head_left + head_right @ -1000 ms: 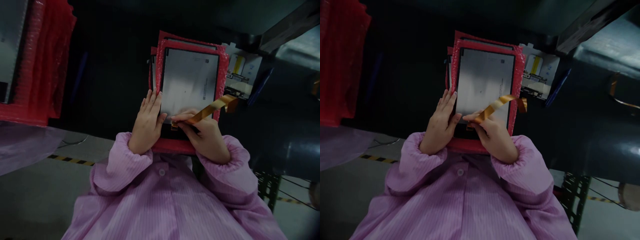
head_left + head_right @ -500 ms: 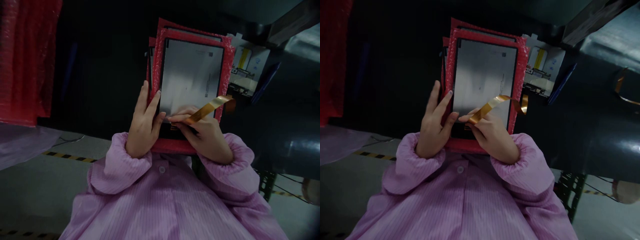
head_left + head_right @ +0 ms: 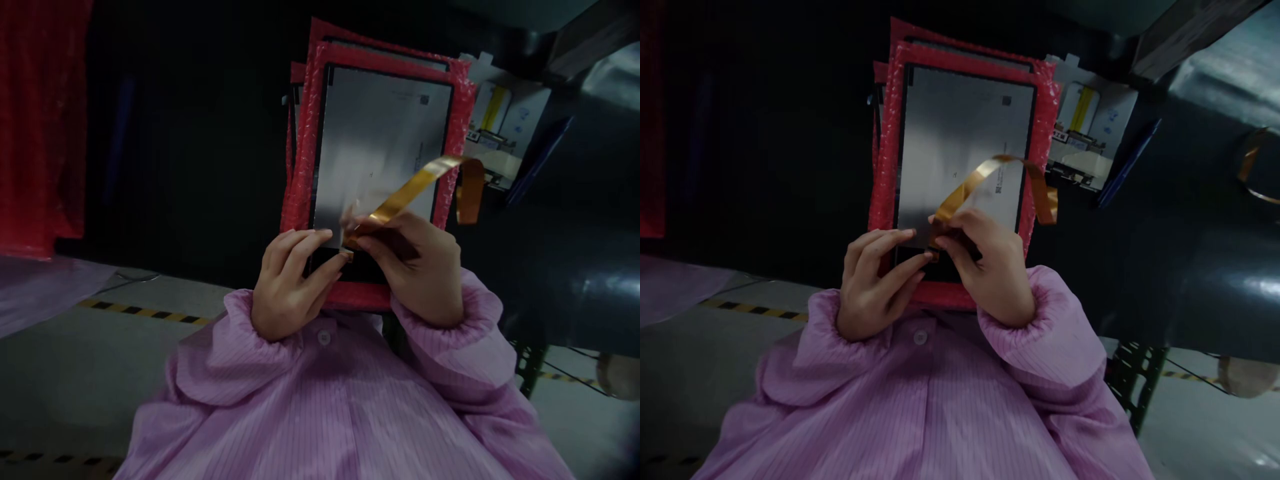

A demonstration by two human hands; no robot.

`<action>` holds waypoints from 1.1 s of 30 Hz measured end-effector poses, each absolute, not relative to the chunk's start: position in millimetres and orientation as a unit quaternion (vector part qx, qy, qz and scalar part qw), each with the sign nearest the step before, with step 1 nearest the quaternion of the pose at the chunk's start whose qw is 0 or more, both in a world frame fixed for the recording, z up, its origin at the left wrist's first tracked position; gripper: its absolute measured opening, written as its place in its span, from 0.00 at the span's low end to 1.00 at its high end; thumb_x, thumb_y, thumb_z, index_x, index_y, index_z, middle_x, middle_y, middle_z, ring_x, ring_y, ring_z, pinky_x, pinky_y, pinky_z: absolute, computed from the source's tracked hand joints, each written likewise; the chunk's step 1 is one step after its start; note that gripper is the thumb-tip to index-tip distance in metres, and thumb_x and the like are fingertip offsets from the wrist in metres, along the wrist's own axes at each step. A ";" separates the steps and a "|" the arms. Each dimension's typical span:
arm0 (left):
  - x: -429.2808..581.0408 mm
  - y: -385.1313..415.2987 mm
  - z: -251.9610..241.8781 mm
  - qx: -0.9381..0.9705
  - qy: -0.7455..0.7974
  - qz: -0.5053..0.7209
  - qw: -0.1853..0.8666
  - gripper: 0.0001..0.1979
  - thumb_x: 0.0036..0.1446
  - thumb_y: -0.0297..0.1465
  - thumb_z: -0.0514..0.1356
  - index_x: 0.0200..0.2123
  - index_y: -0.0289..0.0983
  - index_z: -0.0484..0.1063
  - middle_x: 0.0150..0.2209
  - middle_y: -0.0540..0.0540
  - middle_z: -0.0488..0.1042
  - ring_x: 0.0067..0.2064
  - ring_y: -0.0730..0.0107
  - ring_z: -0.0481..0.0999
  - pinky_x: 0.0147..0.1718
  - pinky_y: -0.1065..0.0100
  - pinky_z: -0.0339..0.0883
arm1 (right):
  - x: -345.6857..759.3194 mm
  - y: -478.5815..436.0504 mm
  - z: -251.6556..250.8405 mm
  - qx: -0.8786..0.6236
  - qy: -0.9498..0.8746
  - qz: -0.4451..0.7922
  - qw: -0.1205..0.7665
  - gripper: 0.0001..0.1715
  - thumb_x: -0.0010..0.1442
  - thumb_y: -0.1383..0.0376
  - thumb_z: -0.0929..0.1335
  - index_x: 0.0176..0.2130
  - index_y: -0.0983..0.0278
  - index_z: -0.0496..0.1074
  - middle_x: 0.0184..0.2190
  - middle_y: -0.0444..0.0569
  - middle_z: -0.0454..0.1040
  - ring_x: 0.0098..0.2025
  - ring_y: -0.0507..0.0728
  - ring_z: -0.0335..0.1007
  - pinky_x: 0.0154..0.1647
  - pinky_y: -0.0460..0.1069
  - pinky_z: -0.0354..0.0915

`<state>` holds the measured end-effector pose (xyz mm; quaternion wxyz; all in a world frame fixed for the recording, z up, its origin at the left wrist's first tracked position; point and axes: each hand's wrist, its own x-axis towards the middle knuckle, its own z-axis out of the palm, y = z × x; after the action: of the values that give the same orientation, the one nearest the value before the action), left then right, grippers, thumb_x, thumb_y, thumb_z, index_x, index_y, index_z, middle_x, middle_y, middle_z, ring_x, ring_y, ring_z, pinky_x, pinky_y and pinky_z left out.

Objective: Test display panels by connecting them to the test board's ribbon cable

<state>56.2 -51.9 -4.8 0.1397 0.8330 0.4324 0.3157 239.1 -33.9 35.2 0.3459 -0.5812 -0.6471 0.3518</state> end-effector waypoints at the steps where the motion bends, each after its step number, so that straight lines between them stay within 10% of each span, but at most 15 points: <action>1: 56.1 -51.4 -4.1 0.831 0.433 0.317 0.146 0.13 0.57 0.28 0.61 0.46 0.43 0.74 0.53 0.42 0.70 0.55 0.57 0.67 0.54 0.53 0.66 | 239.2 -34.2 34.9 -0.585 -0.647 0.345 0.348 0.08 0.60 0.71 0.69 0.41 0.61 0.72 0.39 0.44 0.79 0.41 0.55 0.77 0.44 0.49 0.74; 33: 55.0 -47.9 -1.7 0.809 0.447 0.328 0.196 0.16 0.57 0.31 0.62 0.48 0.39 0.66 0.52 0.40 0.72 0.54 0.58 0.69 0.53 0.55 0.64 | 244.1 -36.6 29.7 -0.510 -0.739 0.293 0.328 0.16 0.59 0.76 0.68 0.45 0.59 0.71 0.43 0.42 0.78 0.42 0.52 0.76 0.46 0.45 0.73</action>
<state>55.0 -47.9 -1.7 0.1963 0.8089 0.4469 0.3277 244.1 -36.6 29.7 0.3281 -0.5101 -0.7389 0.2934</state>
